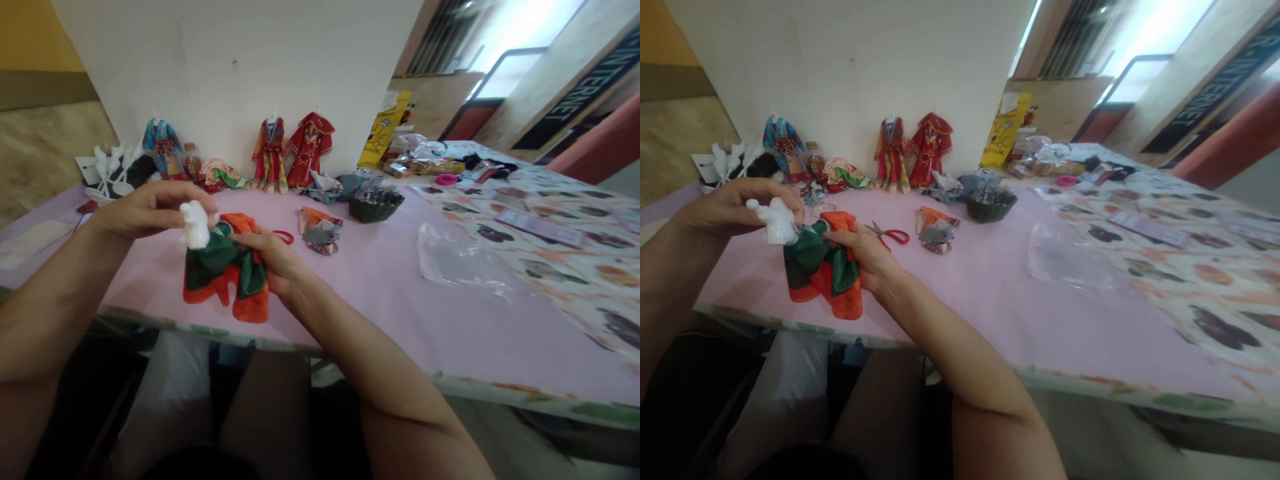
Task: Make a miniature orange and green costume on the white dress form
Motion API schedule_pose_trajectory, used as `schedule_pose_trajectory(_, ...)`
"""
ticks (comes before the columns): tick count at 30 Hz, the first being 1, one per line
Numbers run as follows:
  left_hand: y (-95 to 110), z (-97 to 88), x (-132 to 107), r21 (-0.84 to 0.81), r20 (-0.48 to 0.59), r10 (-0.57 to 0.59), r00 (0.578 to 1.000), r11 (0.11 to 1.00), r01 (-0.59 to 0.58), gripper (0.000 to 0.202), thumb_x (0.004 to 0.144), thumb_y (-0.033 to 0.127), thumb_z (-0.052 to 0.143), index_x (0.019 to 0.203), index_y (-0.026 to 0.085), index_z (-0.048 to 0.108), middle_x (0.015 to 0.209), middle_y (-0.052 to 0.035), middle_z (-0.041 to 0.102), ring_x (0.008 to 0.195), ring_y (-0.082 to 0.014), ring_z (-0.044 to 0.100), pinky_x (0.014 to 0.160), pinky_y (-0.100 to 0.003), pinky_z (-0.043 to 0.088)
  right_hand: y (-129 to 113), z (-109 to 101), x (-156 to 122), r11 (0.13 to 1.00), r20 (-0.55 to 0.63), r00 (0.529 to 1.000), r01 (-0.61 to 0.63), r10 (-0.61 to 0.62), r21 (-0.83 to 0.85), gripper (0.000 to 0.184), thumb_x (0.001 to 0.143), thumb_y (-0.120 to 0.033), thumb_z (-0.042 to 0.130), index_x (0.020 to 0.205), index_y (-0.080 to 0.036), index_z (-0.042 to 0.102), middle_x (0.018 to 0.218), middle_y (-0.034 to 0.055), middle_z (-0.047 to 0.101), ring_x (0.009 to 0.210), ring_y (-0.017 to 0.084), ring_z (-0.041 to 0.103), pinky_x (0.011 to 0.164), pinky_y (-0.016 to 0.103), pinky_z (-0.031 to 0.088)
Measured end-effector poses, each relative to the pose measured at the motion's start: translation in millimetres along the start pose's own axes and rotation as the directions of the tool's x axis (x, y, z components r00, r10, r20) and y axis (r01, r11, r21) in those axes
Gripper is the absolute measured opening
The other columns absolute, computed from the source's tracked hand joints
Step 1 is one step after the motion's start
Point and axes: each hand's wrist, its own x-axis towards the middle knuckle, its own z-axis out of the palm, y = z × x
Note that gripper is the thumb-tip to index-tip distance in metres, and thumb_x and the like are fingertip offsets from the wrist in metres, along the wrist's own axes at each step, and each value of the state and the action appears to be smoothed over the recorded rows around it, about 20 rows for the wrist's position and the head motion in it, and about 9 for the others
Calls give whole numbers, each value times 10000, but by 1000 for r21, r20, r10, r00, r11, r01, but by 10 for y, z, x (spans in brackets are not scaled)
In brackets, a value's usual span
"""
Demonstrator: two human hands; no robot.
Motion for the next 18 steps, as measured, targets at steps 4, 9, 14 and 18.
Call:
schedule_pose_trajectory(4,17,5,14,-29,13,-22,1000,999,23,448,785,549,857,1019,175,776,926,-86,768,793,-220,698,701,-331,569,-16,60,-15,1000,-31,999,24,-24,11,112,830,-69,658,835,-173,699,769,-2,755,682,133,706,770,290,641)
schedule_pose_trajectory(9,58,20,36,2,2,-32,999,999,32,484,784,569,861,1004,147,771,923,-99,775,827,-234,705,770,-367,584,-39,69,-31,999,-93,994,47,-49,-26,172,813,-20,603,749,-161,676,699,2,733,631,130,687,645,251,622)
schedule_pose_trajectory(14,92,27,59,15,20,-53,998,998,53,465,787,567,864,1020,177,768,924,-76,784,787,-190,692,699,-308,579,-66,27,-27,1000,-63,998,1,-1,-8,142,800,-42,616,828,-170,670,736,2,730,654,133,688,693,258,618)
schedule_pose_trajectory(18,96,29,64,73,34,-58,998,996,56,480,787,594,854,1021,183,771,928,-79,785,807,-199,701,689,-307,585,-71,30,-8,999,-41,998,-52,52,10,176,812,-35,560,847,-175,661,723,-15,714,649,120,667,739,263,621)
